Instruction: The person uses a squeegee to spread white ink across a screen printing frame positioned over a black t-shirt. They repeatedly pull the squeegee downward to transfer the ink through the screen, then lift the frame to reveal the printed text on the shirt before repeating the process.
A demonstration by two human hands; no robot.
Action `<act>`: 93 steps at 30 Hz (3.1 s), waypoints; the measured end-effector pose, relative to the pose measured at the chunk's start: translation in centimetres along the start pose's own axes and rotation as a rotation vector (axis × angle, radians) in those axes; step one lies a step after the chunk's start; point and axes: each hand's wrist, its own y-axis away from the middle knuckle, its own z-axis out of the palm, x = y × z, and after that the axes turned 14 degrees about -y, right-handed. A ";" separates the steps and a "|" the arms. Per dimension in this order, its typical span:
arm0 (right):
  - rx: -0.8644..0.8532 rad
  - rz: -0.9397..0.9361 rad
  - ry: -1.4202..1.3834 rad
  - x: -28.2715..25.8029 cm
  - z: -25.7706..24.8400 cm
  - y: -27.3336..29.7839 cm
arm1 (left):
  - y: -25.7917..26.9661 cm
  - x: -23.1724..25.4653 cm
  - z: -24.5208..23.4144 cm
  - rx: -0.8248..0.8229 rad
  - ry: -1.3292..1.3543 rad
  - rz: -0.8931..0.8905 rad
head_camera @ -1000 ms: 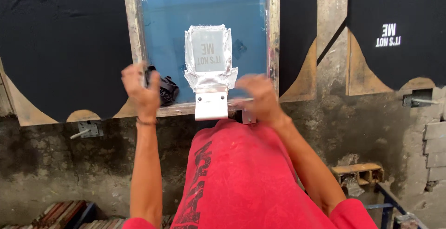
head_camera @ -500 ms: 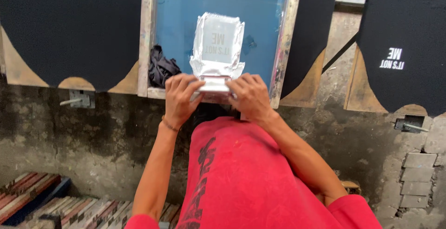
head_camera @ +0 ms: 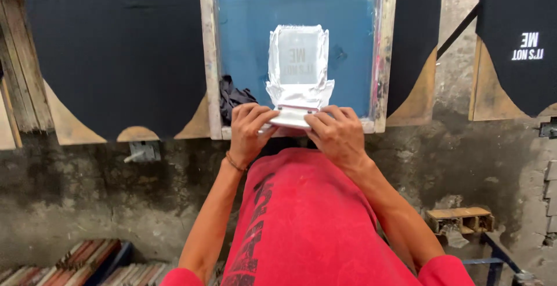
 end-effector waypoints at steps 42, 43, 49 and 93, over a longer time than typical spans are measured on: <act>0.013 0.038 0.119 8.3 -1.0 -7.2 | -13.0 -2.5 2.1 -0.039 -0.135 0.161; 0.015 0.032 0.117 8.9 -0.3 -8.3 | -13.6 -3.2 2.7 -0.036 -0.140 0.159; 0.139 -0.057 0.141 11.6 3.8 -9.3 | -12.4 -5.3 6.1 -0.058 -0.265 0.035; 0.101 -0.026 0.191 13.2 2.5 -11.0 | -15.5 -5.9 7.7 -0.081 -0.261 0.063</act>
